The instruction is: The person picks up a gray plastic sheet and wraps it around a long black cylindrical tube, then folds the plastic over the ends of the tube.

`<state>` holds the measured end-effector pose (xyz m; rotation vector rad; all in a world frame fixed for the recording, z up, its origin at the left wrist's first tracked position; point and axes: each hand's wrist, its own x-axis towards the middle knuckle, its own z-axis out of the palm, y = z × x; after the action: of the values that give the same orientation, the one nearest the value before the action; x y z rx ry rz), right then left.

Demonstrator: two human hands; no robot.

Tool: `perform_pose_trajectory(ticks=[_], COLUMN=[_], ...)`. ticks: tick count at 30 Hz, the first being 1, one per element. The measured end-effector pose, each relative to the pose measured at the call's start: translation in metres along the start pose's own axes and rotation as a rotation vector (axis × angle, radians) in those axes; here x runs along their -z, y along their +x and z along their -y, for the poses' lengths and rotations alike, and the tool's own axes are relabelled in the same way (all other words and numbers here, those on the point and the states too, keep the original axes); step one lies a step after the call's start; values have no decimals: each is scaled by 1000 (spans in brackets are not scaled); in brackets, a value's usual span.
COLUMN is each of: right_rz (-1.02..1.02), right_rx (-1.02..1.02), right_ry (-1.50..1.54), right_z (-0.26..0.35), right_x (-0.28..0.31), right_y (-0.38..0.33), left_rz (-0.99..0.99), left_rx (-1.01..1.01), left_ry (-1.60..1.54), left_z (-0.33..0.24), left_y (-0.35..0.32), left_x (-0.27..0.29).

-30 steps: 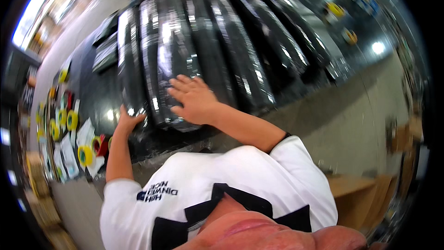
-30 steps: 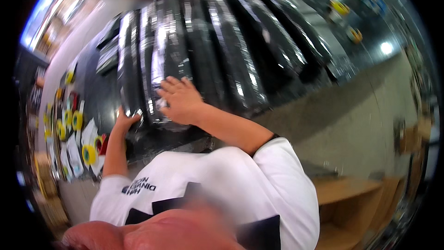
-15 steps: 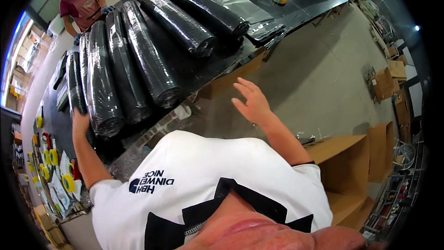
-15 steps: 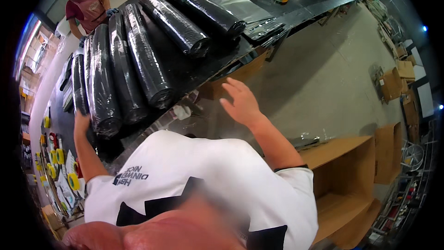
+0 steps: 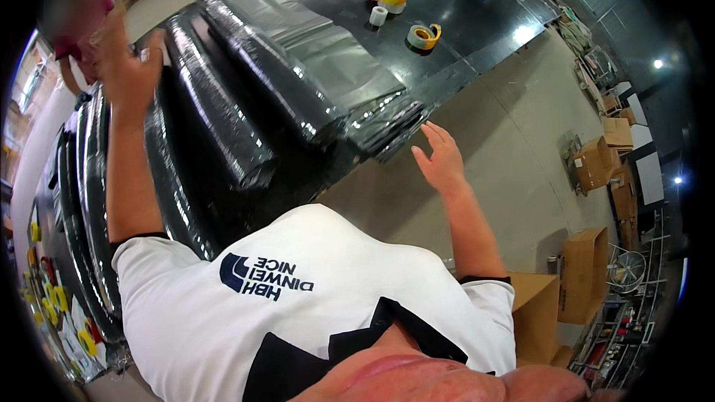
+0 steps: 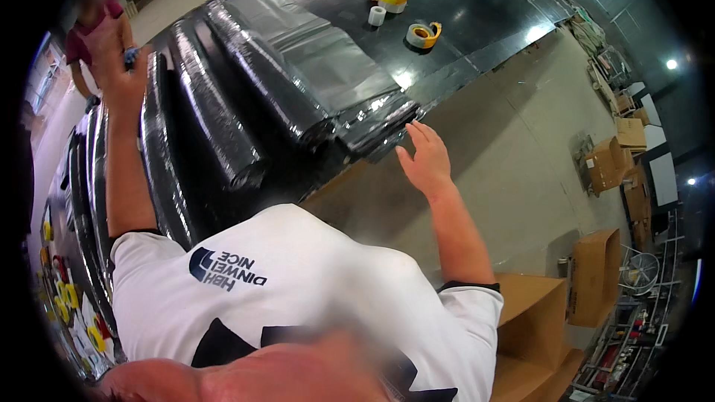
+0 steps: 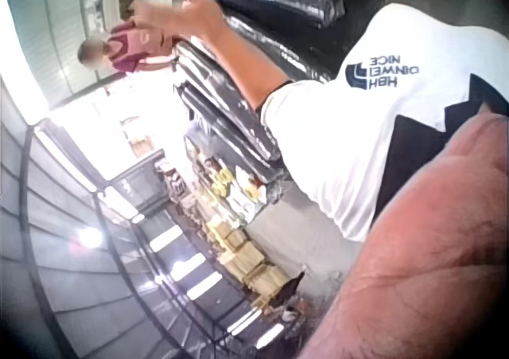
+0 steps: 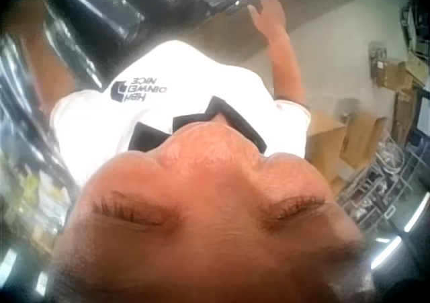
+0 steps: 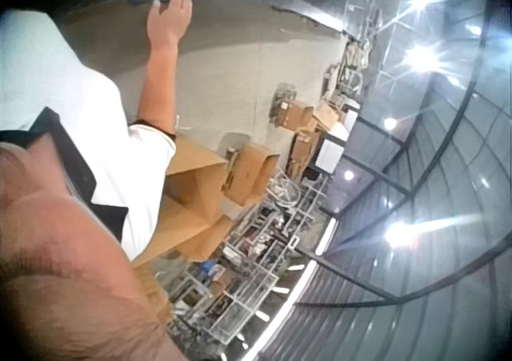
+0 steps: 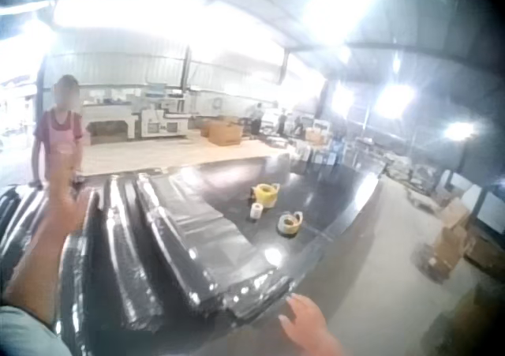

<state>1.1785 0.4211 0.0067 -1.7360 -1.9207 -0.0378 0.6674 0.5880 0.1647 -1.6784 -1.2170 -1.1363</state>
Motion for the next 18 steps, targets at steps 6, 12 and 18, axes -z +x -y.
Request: perform_pose_trajectory(ticks=[6,12,18], right_rz=[167,243,321], right_rx=[88,57,276], right_ry=[-200,-84,-243], right_z=[-110,-242,-326], right_x=[-8,-95,-180], right_y=[131,278,383], left_rz=[859,1383,1421], left_rx=[177,425,431], left_ry=[-450,-129,139], left_z=[-94,-175,-214], left_y=[-46,-73,-81], left_x=[-165,-239,-249])
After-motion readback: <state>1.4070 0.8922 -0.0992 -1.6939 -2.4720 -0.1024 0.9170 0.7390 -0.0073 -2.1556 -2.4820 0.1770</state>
